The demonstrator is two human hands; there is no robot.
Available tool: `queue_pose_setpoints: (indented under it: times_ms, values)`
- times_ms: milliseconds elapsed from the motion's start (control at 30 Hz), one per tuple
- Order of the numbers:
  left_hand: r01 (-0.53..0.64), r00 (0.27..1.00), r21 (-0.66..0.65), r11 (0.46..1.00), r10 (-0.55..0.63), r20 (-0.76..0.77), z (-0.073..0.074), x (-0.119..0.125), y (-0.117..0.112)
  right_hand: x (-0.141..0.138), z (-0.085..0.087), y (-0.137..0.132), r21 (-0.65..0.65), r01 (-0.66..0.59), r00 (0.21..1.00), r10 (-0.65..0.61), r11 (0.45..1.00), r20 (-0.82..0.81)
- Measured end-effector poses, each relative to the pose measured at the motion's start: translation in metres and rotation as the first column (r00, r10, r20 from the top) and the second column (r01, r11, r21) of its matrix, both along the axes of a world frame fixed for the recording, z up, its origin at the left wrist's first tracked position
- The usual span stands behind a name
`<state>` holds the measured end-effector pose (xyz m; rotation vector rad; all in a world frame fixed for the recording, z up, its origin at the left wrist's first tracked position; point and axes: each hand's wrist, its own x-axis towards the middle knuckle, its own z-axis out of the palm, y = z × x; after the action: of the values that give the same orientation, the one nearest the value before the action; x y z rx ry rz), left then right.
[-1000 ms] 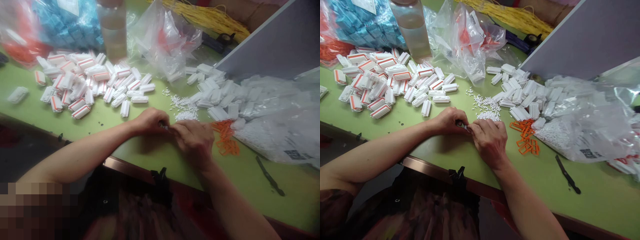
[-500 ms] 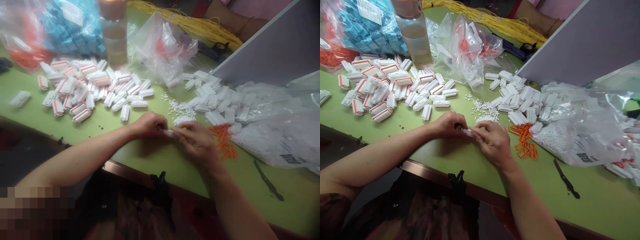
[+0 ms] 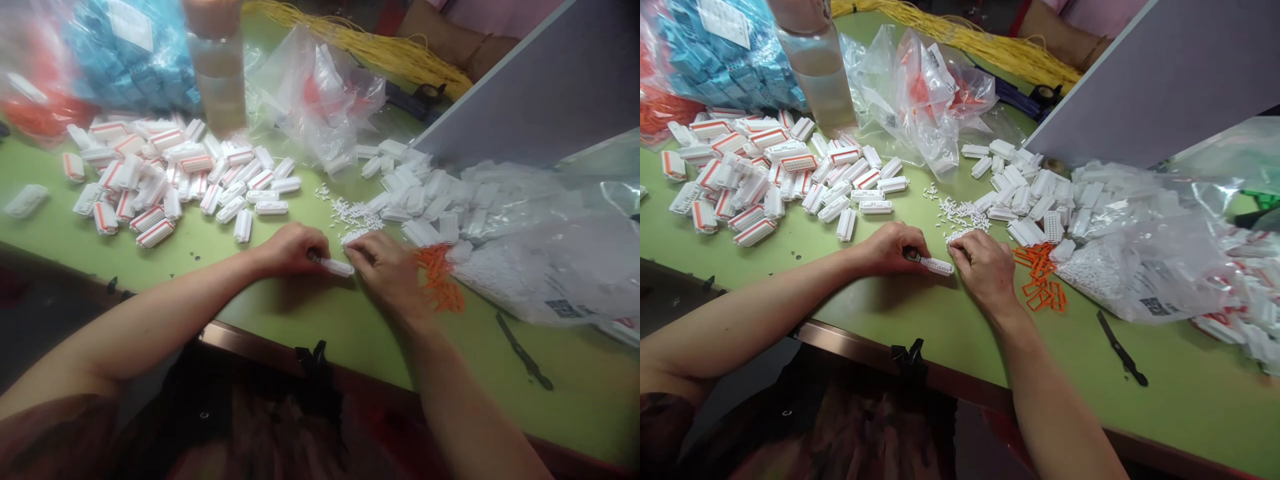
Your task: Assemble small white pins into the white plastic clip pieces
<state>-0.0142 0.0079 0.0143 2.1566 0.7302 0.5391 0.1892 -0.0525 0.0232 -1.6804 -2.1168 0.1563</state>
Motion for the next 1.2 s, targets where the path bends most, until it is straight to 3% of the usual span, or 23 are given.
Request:
queue_pose_setpoints:
  times_ms: [467, 567, 700, 967, 1200]
  values:
    - [0.01, 1.0, 0.007, 1.0, -0.01, 0.01, -0.003, -0.001, 0.001, 0.0, 0.007, -0.004, -0.082, -0.012, 0.998, 0.007, 0.997, -0.069]
    - [0.013, 1.0, 0.009, 1.0, -0.013, 0.0, -0.003, -0.001, 0.001, -0.003, 0.013, -0.007, -0.042, -0.021, 0.987, 0.014, 0.999, -0.161]
    - [0.008, 1.0, -0.005, 1.0, -0.008, 0.013, -0.004, 0.0, 0.002, -0.009, 0.017, -0.013, 0.037, -0.11, 0.972, 0.115, 0.993, -0.203]
    - [-0.013, 1.0, -0.03, 0.999, 0.014, 0.003, -0.001, 0.0, 0.0, -0.015, 0.006, -0.014, 0.15, -0.174, 0.985, 0.174, 0.973, 0.01]
    - [-0.028, 1.0, -0.011, 1.0, 0.028, -0.001, -0.002, 0.001, -0.001, -0.021, 0.014, -0.021, 0.26, -0.227, 0.948, 0.152, 0.939, 0.279]
